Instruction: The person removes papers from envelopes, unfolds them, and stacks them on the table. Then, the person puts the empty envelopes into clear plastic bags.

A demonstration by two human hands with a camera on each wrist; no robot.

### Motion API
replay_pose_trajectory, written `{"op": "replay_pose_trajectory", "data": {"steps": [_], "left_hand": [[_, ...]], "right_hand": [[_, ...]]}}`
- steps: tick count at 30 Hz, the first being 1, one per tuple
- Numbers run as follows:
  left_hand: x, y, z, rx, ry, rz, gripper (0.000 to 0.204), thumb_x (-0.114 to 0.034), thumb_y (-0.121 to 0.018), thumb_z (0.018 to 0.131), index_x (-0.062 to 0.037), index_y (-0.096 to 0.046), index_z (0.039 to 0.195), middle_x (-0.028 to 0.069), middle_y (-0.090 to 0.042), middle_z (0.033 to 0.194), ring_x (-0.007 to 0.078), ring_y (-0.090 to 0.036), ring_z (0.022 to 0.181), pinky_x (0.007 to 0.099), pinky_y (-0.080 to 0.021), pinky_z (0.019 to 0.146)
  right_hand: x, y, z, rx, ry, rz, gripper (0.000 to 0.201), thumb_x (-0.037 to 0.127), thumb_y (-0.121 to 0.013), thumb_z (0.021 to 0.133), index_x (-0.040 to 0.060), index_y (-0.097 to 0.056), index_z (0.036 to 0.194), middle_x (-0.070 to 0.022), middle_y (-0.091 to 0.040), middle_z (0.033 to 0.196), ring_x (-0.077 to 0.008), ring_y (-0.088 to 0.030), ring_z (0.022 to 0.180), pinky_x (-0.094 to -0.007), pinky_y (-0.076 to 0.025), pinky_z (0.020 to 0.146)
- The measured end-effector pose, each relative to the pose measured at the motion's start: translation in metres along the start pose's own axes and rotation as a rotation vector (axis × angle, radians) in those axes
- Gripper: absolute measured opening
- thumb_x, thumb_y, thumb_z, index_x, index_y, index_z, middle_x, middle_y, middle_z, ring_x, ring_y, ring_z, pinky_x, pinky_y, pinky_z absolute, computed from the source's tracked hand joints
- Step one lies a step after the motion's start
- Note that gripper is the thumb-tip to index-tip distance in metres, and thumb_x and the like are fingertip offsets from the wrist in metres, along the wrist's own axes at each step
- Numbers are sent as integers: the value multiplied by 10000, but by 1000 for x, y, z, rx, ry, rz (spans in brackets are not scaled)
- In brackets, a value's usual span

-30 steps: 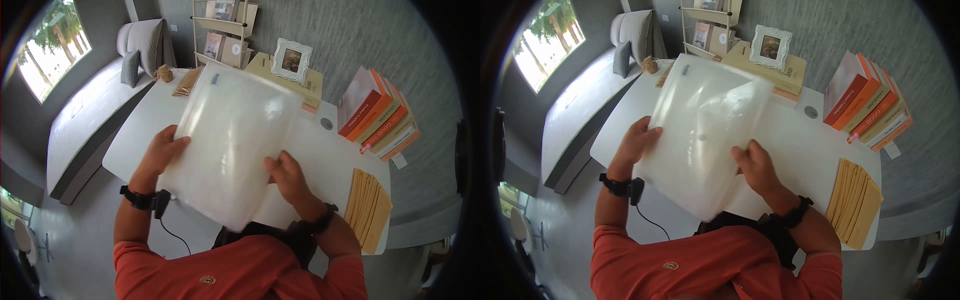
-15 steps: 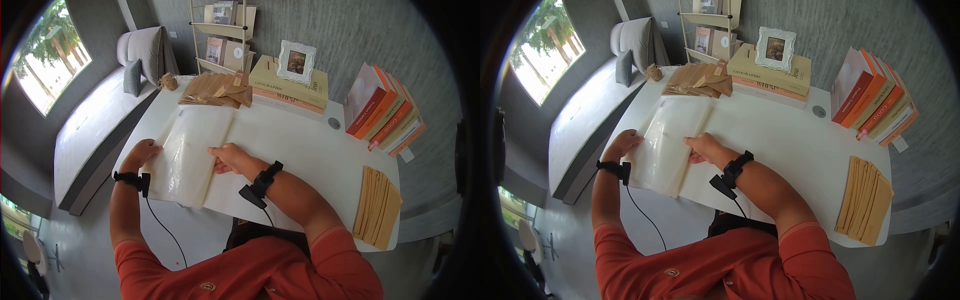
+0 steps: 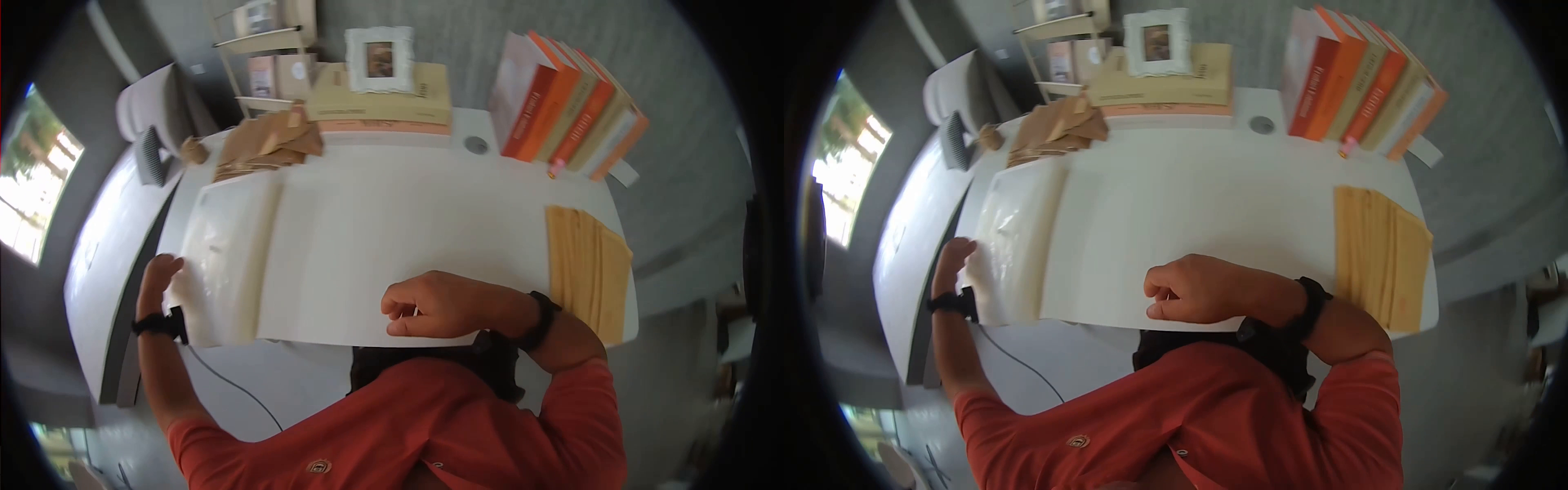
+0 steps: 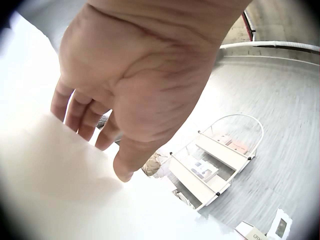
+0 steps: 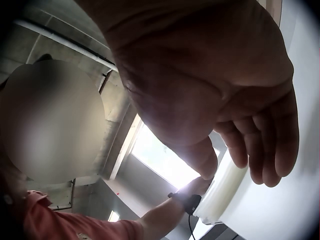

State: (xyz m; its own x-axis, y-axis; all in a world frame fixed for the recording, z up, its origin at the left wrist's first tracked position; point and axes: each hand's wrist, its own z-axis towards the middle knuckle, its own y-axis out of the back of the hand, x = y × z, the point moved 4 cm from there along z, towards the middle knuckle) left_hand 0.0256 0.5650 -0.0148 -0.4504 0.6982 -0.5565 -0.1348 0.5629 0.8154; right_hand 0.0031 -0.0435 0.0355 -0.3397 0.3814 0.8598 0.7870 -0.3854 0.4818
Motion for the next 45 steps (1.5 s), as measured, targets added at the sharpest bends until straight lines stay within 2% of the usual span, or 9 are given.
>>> {"op": "replay_pose_trajectory", "data": {"steps": [3, 5, 9, 14, 18, 23, 33, 37, 45], "left_hand": [[23, 42, 16, -292, -325, 323, 364, -317, -621, 980, 43, -646, 929, 150, -670, 853, 252, -620, 834, 431, -481, 751], [28, 78, 24, -683, -529, 232, 402, -303, -571, 1017, 28, -596, 1244, 123, -672, 994, 186, -615, 949, 361, -477, 823], [-218, -13, -166, -226, -437, -269, 390, -222, -621, 987, 15, -593, 1295, 67, -648, 1032, 161, -611, 960, 310, -491, 857], [-377, -233, -247, 991, -574, -536, 414, -105, -627, 970, 54, -523, 1338, 159, -670, 1147, 195, -660, 952, 327, -549, 814], [-466, -357, -256, 1054, -717, -194, 463, -249, -648, 983, 101, -557, 1272, 131, -689, 1048, 184, -667, 926, 304, -549, 838], [-526, -403, -272, 970, -702, -26, 510, -315, -665, 958, 107, -592, 1233, 131, -693, 999, 171, -671, 903, 294, -544, 830], [-473, -370, -272, 996, -622, -352, 513, -267, -639, 988, 87, -511, 1336, 160, -690, 1087, 234, -691, 980, 322, -551, 896], [-375, -327, -286, 1619, -251, -676, 431, -195, -578, 1032, 81, -488, 1351, 213, -666, 1182, 306, -686, 1071, 414, -570, 909], [-246, -312, -312, 1733, -203, -701, 658, -360, -642, 995, 67, -431, 1450, 265, -584, 1352, 367, -610, 1235, 466, -509, 1024]], "right_hand": [[11, 28, -111, -274, -53, -132, 331, 280, -694, 928, -2, -636, 1091, -158, -712, 1010, -302, -693, 934, -399, -532, 815], [1, 47, -187, -602, -132, -330, 317, 267, -699, 926, 10, -638, 1101, -153, -704, 1037, -276, -692, 903, -394, -531, 808], [-96, 86, -343, -1319, -701, -296, 405, 321, -704, 924, -2, -632, 1156, -167, -677, 1085, -237, -649, 901, -379, -523, 809], [-193, 79, -418, -1317, -1060, -93, 712, 437, -674, 904, -84, -517, 1365, -251, -656, 1203, -327, -658, 1090, -400, -505, 945], [-185, 67, -382, -1234, -1020, -303, 739, 380, -664, 906, -83, -438, 1436, -287, -618, 1292, -394, -611, 1201, -430, -472, 1027], [-189, 76, -328, -1237, -789, -221, 690, 337, -722, 866, -61, -507, 1387, -273, -620, 1278, -389, -610, 1189, -428, -480, 1012], [-139, 89, -270, -1092, -611, -198, 728, 387, -777, 798, -52, -562, 1337, -265, -622, 1264, -388, -603, 1185, -437, -490, 1007], [-169, 88, -281, -1089, -765, -252, 766, 392, -757, 783, -51, -524, 1363, -255, -623, 1265, -394, -603, 1167, -445, -491, 1005], [-149, 54, -216, -994, -531, -421, 792, 355, -730, 780, -42, -452, 1406, -235, -552, 1368, -439, -494, 1262, -492, -434, 1061]]}}
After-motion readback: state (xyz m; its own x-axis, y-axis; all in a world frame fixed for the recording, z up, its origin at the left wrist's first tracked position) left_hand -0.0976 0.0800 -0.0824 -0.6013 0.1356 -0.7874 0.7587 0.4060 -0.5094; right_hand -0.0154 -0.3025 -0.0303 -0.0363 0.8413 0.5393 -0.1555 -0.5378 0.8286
